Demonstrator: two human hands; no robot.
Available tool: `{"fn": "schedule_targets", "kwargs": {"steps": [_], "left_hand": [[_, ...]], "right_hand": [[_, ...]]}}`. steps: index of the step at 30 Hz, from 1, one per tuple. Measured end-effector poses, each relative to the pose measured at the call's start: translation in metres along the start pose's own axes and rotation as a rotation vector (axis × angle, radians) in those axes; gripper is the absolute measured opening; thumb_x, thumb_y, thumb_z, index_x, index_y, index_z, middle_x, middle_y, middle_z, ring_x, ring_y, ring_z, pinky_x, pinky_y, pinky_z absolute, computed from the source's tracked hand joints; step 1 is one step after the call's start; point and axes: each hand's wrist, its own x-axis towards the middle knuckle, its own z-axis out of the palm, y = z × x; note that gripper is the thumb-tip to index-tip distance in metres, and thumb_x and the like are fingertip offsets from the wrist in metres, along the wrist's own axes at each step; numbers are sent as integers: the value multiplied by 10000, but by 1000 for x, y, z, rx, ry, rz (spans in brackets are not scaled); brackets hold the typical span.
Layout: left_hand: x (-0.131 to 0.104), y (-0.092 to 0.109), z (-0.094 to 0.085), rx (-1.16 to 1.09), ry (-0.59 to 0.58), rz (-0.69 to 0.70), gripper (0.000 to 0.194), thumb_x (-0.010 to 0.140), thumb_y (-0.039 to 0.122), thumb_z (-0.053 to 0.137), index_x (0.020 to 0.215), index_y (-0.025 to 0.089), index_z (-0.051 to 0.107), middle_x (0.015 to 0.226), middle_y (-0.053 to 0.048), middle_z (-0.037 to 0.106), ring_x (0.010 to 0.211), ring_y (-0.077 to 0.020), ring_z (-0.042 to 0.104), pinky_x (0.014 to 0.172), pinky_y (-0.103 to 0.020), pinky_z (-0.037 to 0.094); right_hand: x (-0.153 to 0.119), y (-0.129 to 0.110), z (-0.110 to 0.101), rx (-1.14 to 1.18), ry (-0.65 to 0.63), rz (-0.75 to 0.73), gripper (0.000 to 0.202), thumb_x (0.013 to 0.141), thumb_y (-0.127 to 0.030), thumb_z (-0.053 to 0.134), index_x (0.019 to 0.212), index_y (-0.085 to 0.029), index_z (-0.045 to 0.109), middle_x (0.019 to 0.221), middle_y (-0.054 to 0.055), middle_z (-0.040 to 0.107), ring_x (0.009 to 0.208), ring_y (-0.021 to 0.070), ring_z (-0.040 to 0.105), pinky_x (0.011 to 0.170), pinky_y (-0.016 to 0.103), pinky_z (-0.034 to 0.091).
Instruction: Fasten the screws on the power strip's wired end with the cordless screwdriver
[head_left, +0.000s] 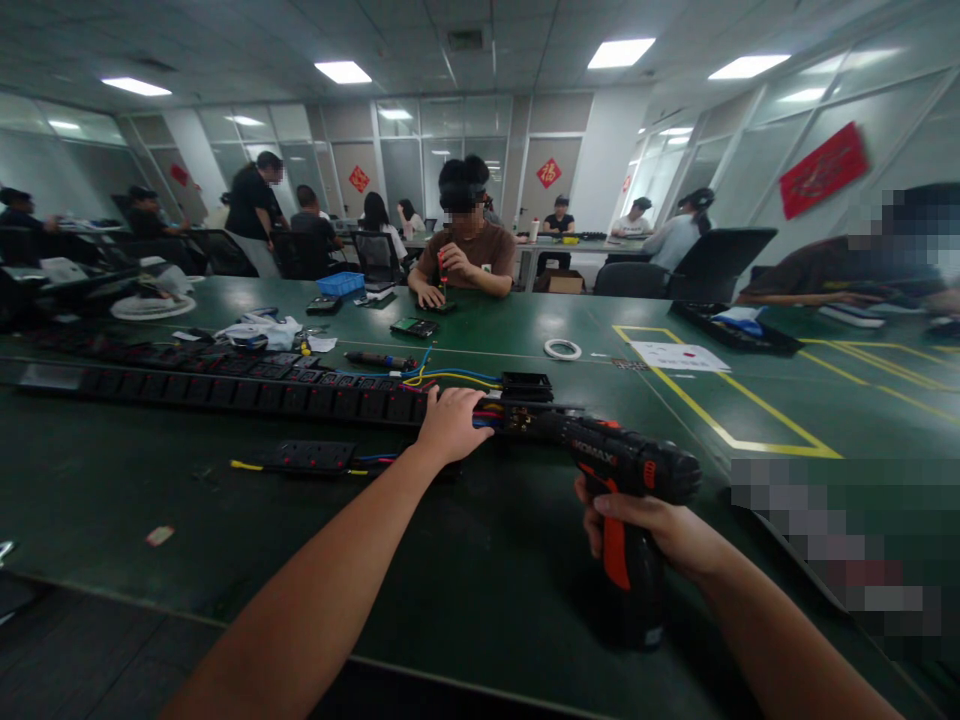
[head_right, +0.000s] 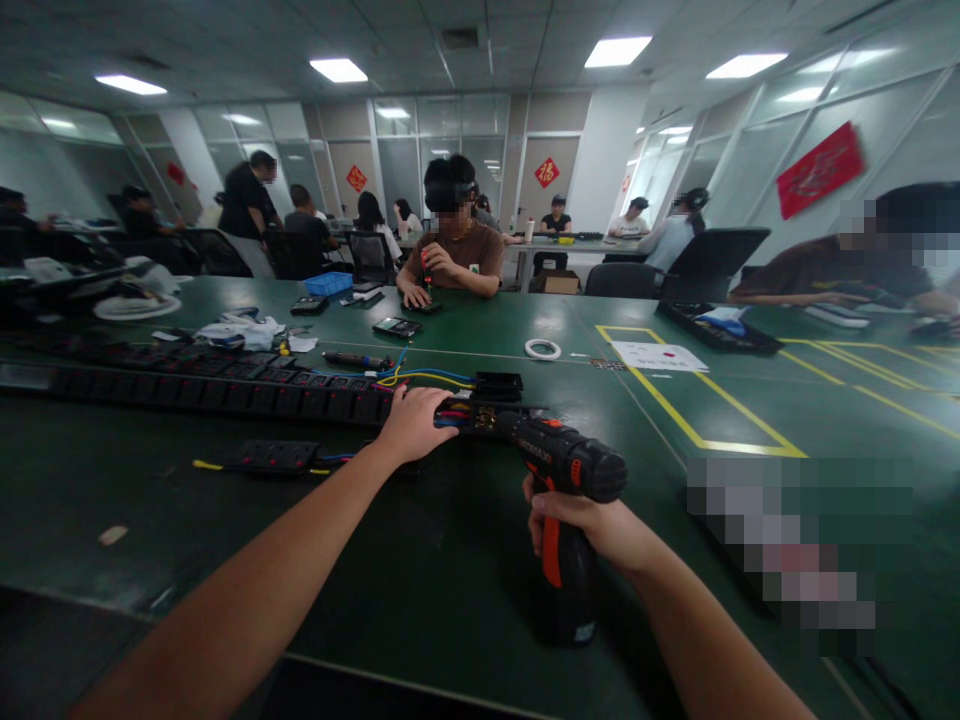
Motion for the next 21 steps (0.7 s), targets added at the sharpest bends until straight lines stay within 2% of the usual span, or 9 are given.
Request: {"fn": "schedule_targets", "kwargs": {"steps": [9,15,21], "left_hand": [[1,-2,3,0,17,9,572,866,485,730,1381,267,606,1462,-77,616,1375,-328,509,1252,-606,166],[1,-3,3,-6,13,14,577,873,488,722,1388,258,600,1462,-81,613,1380,-336,503,1246,-618,177],[1,-2,2,11,2,2,572,879,488,718,1390,262,597,1475,-82,604,1387,-331,497,1247,-608,174]], "right_hand": [[-2,-9,3,-21,-63,33,610,745,-555,838,1166,-151,662,727,49,730,653,220,705,601,314,547],[0,-3,2,25,-38,41,406,741,-448,828,974,-160,663,715,50,738,629,204,696,603,306,546],[1,0,1,25,-14,32,408,711,-438,823,942,-177,613,682,44,736,608,209,690,591,306,530]]}}
